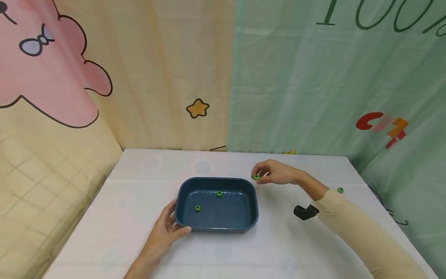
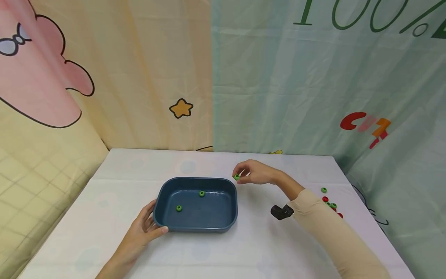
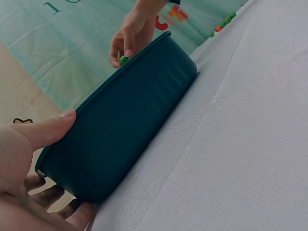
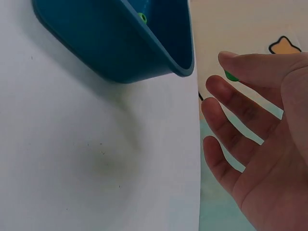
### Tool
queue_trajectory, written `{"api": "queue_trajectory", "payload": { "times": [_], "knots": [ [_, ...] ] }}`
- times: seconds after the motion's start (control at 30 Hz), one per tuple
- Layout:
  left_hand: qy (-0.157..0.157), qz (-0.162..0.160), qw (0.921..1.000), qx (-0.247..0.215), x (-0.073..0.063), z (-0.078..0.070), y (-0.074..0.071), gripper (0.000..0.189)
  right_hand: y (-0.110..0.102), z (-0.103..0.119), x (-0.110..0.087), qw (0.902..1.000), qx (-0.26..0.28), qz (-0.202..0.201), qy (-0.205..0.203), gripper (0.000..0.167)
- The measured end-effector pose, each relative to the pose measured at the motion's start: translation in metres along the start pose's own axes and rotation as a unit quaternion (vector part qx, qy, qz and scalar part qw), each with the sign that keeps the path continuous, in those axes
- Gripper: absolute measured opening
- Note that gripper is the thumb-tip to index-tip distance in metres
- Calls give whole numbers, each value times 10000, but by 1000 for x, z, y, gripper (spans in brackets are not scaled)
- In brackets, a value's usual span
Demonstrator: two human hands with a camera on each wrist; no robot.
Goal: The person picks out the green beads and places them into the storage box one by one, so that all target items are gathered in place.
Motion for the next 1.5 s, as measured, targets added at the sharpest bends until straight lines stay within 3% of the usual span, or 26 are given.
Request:
{"api": "queue_trajectory", "payload": {
  "times": [0.83,1.5],
  "knots": [
    [-20,54,10000,26,0,-1,-3,99,18,72,84,9942,-12,137,-1064,17],
    [-147,99,9998,-96,3,1,-1,98,46,109,125,9861,7,292,-1634,23]
  ]
}}
Point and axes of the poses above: each hand's wrist, its own x-axis towards the middle knuckle, its own y-axis out of the palm, z = x × y, the point moved 5 cm from there along x, towards the middle knuckle, and after that the axes turned 13 degrees about -x, right-handed, at the moved point
